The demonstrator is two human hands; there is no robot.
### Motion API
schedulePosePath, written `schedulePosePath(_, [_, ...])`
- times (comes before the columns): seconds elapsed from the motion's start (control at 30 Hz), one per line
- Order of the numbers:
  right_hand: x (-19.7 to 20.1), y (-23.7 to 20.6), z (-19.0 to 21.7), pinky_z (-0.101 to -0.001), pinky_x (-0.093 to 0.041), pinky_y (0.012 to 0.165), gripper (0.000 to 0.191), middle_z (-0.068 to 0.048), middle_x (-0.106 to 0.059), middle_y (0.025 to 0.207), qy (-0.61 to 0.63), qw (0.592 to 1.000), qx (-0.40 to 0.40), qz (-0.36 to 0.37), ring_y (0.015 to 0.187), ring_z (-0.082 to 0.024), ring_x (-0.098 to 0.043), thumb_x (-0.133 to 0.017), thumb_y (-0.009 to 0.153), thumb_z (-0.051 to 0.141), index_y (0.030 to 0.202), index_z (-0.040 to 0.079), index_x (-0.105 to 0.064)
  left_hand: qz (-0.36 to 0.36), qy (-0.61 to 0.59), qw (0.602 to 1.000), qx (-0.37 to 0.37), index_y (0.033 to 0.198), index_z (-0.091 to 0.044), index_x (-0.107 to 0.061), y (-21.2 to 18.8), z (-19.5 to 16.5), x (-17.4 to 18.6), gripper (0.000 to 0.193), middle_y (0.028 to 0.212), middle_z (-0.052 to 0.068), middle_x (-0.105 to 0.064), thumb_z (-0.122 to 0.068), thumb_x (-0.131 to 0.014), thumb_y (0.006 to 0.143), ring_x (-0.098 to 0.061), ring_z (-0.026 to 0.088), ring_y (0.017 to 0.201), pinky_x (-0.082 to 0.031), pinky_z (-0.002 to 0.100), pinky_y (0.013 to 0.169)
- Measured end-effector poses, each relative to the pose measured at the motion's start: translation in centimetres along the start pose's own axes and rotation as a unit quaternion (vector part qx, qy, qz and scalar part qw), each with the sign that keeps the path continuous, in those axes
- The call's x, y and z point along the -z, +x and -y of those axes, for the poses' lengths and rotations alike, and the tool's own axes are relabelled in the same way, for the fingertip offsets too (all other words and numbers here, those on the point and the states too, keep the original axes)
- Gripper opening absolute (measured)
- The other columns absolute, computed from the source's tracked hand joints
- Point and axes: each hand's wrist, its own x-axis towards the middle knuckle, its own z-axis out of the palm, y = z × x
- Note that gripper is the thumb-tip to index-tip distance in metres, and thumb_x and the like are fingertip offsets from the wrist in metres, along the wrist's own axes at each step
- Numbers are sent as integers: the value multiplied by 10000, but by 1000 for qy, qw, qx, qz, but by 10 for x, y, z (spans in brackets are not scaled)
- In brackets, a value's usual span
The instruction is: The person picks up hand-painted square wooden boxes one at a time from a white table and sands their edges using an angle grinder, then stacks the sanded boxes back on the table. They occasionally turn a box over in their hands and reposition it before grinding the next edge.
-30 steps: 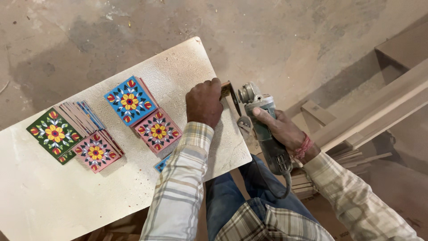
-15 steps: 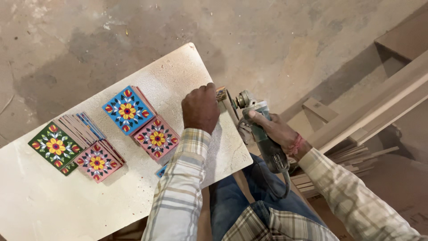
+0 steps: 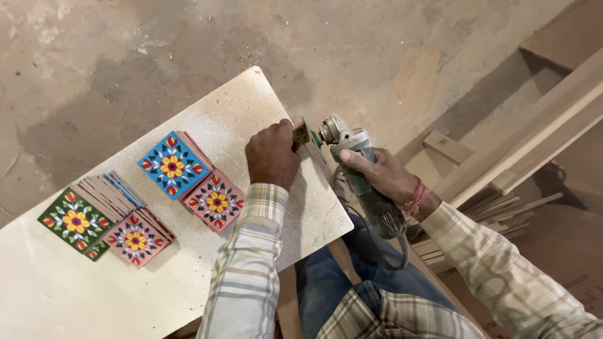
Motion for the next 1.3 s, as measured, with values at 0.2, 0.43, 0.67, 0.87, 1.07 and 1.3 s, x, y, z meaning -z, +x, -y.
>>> schedulePosePath(0.2, [0, 7, -7, -279, -552, 605, 510, -20, -704, 808, -12, 1000, -26, -11, 695, -99, -646, -686, 886, 528, 1014, 37, -737, 7, 1, 1000, 4, 965, -51, -688, 6, -1, 4, 221, 936, 157, -754, -134, -814, 804, -751, 326, 844, -594, 466, 781])
schedulePosePath(0.43, [6, 19, -24, -302, -556, 568, 575, -54, -698, 718, -73, 993, -88, -30, 627, -142, -671, -680, 863, 572, 977, 9, -717, 54, 9, 998, 18, 1006, -47, -682, 13, -5, 9, 320, 996, 153, -752, -219, -851, 795, -754, 311, 877, -598, 451, 810])
schedulePosePath(0.67, [9, 38, -45, -318, -563, 589, 620, -51, -713, 730, -100, 991, -70, -53, 646, -139, -683, -678, 830, 636, 968, 35, -743, 63, 15, 998, 19, 991, -51, -672, 11, -6, 11, 336, 967, 134, -748, -219, -868, 775, -740, 328, 887, -571, 463, 807])
schedulePosePath(0.87, [23, 27, -42, -320, -550, 529, 626, -63, -687, 720, -90, 994, -61, -24, 609, -142, -663, -629, 876, 627, 927, 17, -757, 34, 30, 999, 10, 1005, -49, -669, 5, -6, 2, 344, 944, 136, -743, -218, -865, 779, -743, 308, 861, -579, 447, 785])
schedulePosePath(1.07, [15, 12, -28, -284, -524, 491, 551, -36, -676, 737, 34, 998, -39, 31, 591, -118, -636, -616, 923, 559, 970, 20, -720, -35, 29, 999, -14, 945, -63, -661, -3, 0, -5, 260, 885, 130, -732, -176, -825, 778, -728, 316, 822, -582, 459, 724])
schedulePosePath(1.3, [5, 3, -12, -301, -531, 464, 655, -59, -659, 707, -30, 995, -87, 32, 552, -146, -631, -580, 889, 635, 1010, 5, -710, -41, 22, 999, -1, 958, -42, -657, -7, 6, -13, 183, 896, 146, -734, -112, -774, 836, -733, 299, 826, -595, 434, 714])
